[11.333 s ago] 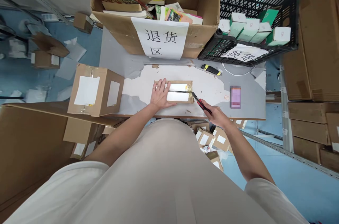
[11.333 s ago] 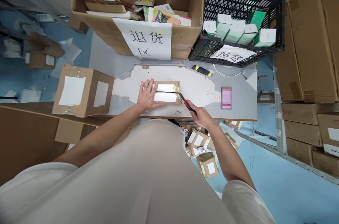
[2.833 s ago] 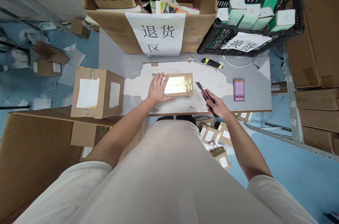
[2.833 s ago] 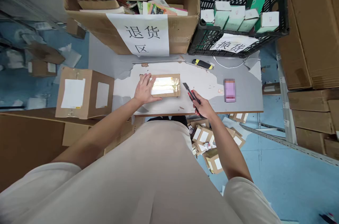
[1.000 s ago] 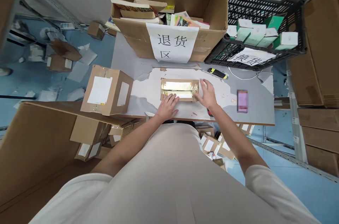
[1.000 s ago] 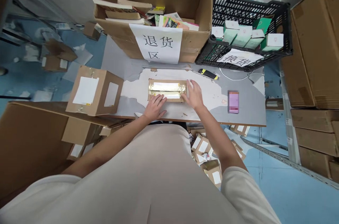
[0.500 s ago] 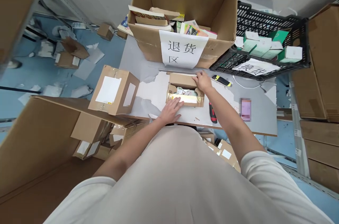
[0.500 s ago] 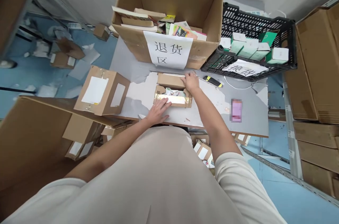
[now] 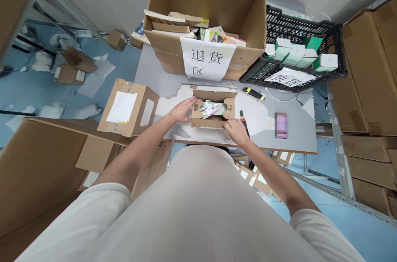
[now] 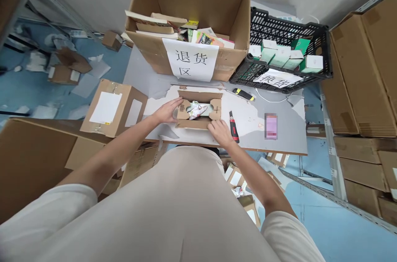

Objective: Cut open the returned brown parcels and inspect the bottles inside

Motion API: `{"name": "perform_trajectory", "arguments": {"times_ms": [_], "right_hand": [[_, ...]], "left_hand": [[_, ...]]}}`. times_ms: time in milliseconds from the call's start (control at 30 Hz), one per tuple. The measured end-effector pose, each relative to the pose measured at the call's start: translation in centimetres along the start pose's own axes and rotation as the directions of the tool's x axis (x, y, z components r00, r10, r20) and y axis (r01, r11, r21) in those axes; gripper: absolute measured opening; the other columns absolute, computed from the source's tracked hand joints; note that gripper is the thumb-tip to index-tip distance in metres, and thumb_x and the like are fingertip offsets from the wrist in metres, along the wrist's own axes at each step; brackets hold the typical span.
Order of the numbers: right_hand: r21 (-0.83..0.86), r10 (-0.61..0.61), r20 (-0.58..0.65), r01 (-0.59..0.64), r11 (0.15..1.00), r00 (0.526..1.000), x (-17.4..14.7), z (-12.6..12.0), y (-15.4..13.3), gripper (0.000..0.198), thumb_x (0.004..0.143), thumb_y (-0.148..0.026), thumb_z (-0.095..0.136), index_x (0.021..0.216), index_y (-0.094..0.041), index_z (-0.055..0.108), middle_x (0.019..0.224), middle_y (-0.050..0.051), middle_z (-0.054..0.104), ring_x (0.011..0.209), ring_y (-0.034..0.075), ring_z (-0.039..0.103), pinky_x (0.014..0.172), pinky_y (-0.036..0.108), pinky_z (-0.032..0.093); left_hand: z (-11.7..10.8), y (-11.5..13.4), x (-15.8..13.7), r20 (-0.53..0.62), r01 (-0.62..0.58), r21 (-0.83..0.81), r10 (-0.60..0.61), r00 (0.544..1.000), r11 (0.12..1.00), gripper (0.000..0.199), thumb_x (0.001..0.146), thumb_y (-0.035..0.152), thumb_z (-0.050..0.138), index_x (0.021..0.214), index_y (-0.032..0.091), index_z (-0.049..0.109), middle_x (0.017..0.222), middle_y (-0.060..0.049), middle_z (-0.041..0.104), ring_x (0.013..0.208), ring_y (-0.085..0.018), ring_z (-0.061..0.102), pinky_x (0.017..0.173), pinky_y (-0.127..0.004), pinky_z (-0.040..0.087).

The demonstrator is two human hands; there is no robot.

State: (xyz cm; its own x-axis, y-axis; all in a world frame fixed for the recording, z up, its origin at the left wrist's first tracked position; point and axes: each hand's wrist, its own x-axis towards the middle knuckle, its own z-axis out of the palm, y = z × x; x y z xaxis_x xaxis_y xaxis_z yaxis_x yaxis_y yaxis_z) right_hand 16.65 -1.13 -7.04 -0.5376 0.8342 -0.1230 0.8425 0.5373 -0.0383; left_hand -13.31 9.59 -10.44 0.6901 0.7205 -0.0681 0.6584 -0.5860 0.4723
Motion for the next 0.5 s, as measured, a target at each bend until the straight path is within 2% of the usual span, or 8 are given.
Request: {"name": "perform_trajectory", "arguments": {"times_ms": [100, 200, 300, 367, 433, 500], "right_hand": [[0.065, -0.052, 0.007, 0.052, 0.997, 0.999, -2.0, 0.4, -1.0, 0.023, 0.092, -0.022, 0.045, 0.105, -0.016, 0.064, 0.109, 0.016, 0.063, 0.099, 0.027, 0.053, 0.093, 0.04, 0.037], [0.21, -0.017, 0.006, 0.015, 0.978, 1.0, -1.9, -1.1, 0.2, 0.028, 0.095, -0.029, 0.042, 0.105, -0.016, 0.064, 0.105, 0.014, 0.065, 0.097, 0.025, 0.056, 0.088, 0.037, 0.041], [0.282, 0.004, 0.014, -0.008, 0.959, 1.0, 1.1, -3.4, 2.2, 0.033, 0.095, -0.017, 0.037, 0.113, -0.018, 0.064, 0.107, 0.01, 0.068, 0.098, 0.021, 0.06, 0.085, 0.032, 0.042], [0.258, -0.087, 0.105, 0.057, 0.964, 0.991, 4.0, -4.4, 2.9, 0.036, 0.091, -0.012, 0.042, 0.117, -0.021, 0.064, 0.113, 0.007, 0.068, 0.102, 0.02, 0.061, 0.084, 0.029, 0.043], [0.149, -0.147, 0.277, 0.109, 0.983, 0.95, 6.4, -4.8, 2.7, 0.033, 0.087, -0.015, 0.05, 0.113, -0.023, 0.068, 0.109, 0.008, 0.071, 0.098, 0.022, 0.064, 0.082, 0.03, 0.043], [0.028, -0.143, 0.399, 0.144, 0.989, 0.906, 7.7, -4.9, 2.2, 0.025, 0.084, -0.015, 0.053, 0.099, -0.018, 0.074, 0.097, 0.012, 0.073, 0.091, 0.025, 0.065, 0.087, 0.036, 0.041]], "left_hand": [[-0.7, 0.6, -0.5, 0.059, 0.0, 0.047, -0.003, 0.998, 0.999, 0.1, 0.066, 0.04, 0.071, 0.147, 0.004, 0.025, 0.153, -0.023, 0.029, 0.143, -0.029, 0.029, 0.115, -0.039, 0.029], [-2.8, 1.9, -1.2, 0.152, 0.032, 0.131, -0.052, 0.987, 0.991, 0.095, 0.067, 0.032, 0.065, 0.149, 0.009, 0.024, 0.155, -0.019, 0.029, 0.144, -0.031, 0.027, 0.113, -0.048, 0.028], [-4.4, 4.5, -0.7, 0.144, 0.028, 0.148, -0.05, 0.988, 0.989, 0.064, 0.074, 0.023, 0.051, 0.138, 0.02, 0.046, 0.142, -0.011, 0.051, 0.132, -0.027, 0.046, 0.111, -0.047, 0.03], [-4.3, 6.5, 0.8, 0.17, -0.069, 0.119, 0.048, 0.984, 0.99, 0.044, 0.081, 0.021, 0.043, 0.12, 0.024, 0.062, 0.122, -0.008, 0.066, 0.115, -0.023, 0.06, 0.106, -0.043, 0.035], [-3.7, 8.3, 2.7, 0.266, -0.163, 0.121, 0.126, 0.956, 0.979, 0.032, 0.085, 0.025, 0.044, 0.104, 0.024, 0.07, 0.105, -0.009, 0.072, 0.101, -0.024, 0.065, 0.1, -0.041, 0.039], [-3.1, 9.3, 4.1, 0.346, -0.163, 0.219, 0.08, 0.935, 0.962, 0.023, 0.082, 0.031, 0.054, 0.089, 0.02, 0.073, 0.093, -0.012, 0.074, 0.096, -0.028, 0.066, 0.097, -0.044, 0.039]]}}
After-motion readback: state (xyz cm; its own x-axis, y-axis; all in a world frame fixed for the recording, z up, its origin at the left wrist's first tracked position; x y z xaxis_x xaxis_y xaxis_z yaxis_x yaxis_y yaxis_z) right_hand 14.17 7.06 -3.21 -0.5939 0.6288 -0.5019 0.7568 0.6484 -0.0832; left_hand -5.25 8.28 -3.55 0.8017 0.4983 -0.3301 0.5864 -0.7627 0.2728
